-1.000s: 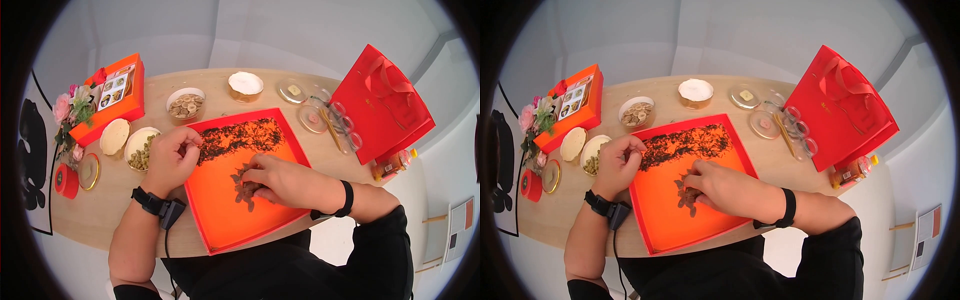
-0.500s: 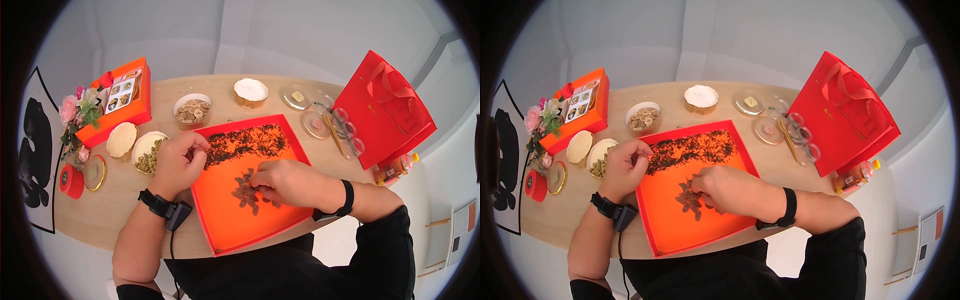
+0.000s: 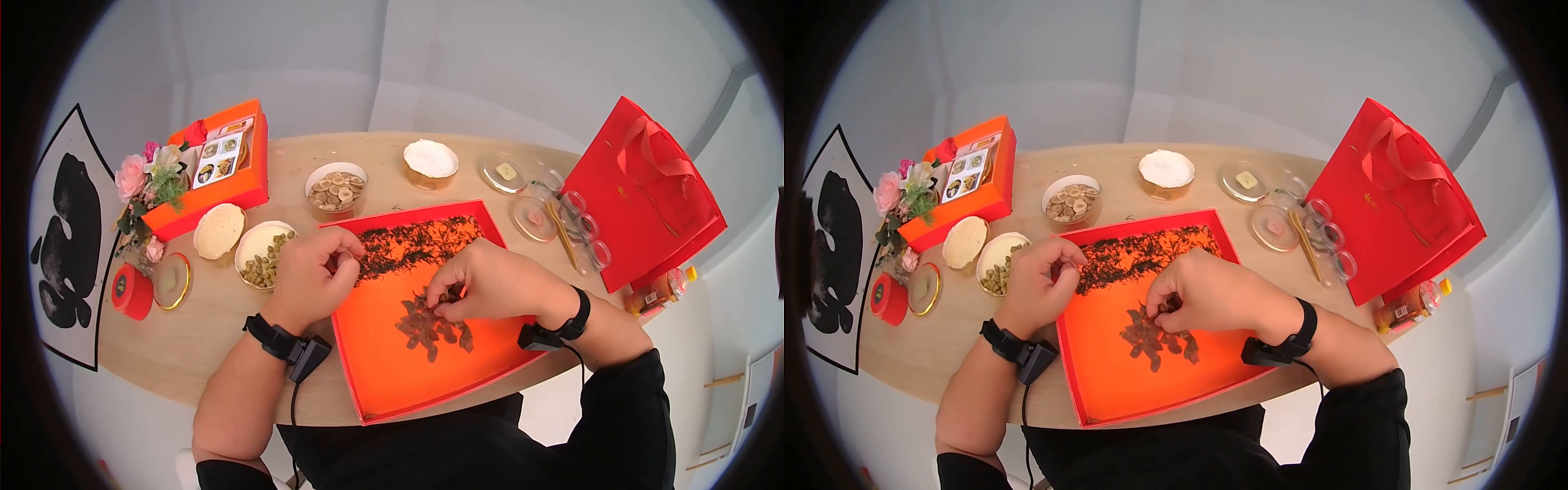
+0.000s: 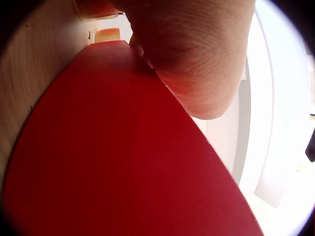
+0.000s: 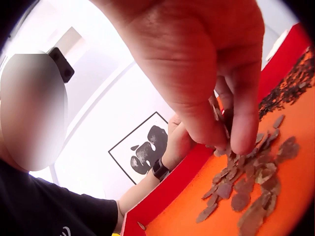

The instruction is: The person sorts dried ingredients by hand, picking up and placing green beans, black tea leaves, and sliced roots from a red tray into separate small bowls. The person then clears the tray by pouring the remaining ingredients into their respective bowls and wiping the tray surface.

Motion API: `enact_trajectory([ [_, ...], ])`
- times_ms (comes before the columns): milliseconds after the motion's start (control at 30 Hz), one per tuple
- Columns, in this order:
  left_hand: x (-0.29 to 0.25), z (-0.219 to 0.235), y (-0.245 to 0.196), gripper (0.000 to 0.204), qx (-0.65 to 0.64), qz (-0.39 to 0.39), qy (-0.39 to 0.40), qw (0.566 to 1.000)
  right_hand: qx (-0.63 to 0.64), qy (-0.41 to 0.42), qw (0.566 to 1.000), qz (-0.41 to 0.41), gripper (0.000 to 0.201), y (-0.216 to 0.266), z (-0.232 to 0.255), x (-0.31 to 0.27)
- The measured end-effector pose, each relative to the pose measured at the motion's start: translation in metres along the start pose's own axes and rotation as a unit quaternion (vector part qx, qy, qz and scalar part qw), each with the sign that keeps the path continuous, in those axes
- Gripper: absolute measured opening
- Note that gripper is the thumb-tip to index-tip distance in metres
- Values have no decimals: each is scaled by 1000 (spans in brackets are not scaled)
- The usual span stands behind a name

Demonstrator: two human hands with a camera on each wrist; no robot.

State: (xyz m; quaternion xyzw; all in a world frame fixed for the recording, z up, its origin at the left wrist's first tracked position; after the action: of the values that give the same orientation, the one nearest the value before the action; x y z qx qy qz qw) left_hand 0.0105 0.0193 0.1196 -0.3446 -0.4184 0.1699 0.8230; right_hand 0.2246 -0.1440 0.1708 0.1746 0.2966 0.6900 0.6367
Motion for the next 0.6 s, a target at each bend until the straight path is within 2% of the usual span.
enact_trajectory([
  [133, -1, 0, -8, 14, -8, -7, 9, 1000, 85, 20, 996, -34, 15, -11, 9, 9],
  [200, -2, -4, -11, 14, -4, -20, 53, 998, 206, 35, 977, -41, 15, -26, 11, 18],
  [333, -2, -6, -10, 14, 8, -37, 48, 998, 265, 36, 962, -57, 13, -33, 30, 34],
  [433, -2, -6, -9, 15, 2, -15, 46, 999, 292, 21, 954, -67, 14, -37, 51, 49],
  [500, -3, -7, -6, 13, 4, -2, 45, 999, 364, -9, 930, -57, 15, -43, 70, 61],
  [567, -2, -8, -6, 16, 6, -24, 42, 999, 366, -21, 929, -41, 18, -53, 89, 79],
  [600, -2, -8, -6, 16, -1, -11, 47, 999, 384, -48, 921, -33, 18, -59, 101, 88],
])
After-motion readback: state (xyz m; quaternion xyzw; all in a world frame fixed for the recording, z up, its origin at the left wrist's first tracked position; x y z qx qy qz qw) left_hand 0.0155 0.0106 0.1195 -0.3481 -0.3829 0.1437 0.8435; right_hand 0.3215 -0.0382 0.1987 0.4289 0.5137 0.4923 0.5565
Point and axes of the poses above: each hand's wrist, its own x-axis towards the middle knuckle, its own z-axis out of the back of the hand, y = z × x, the point moved 5 cm from there along x, towards the middle knuckle, and after that the axes turned 3 degrees about -y, right-handed, at the moved point
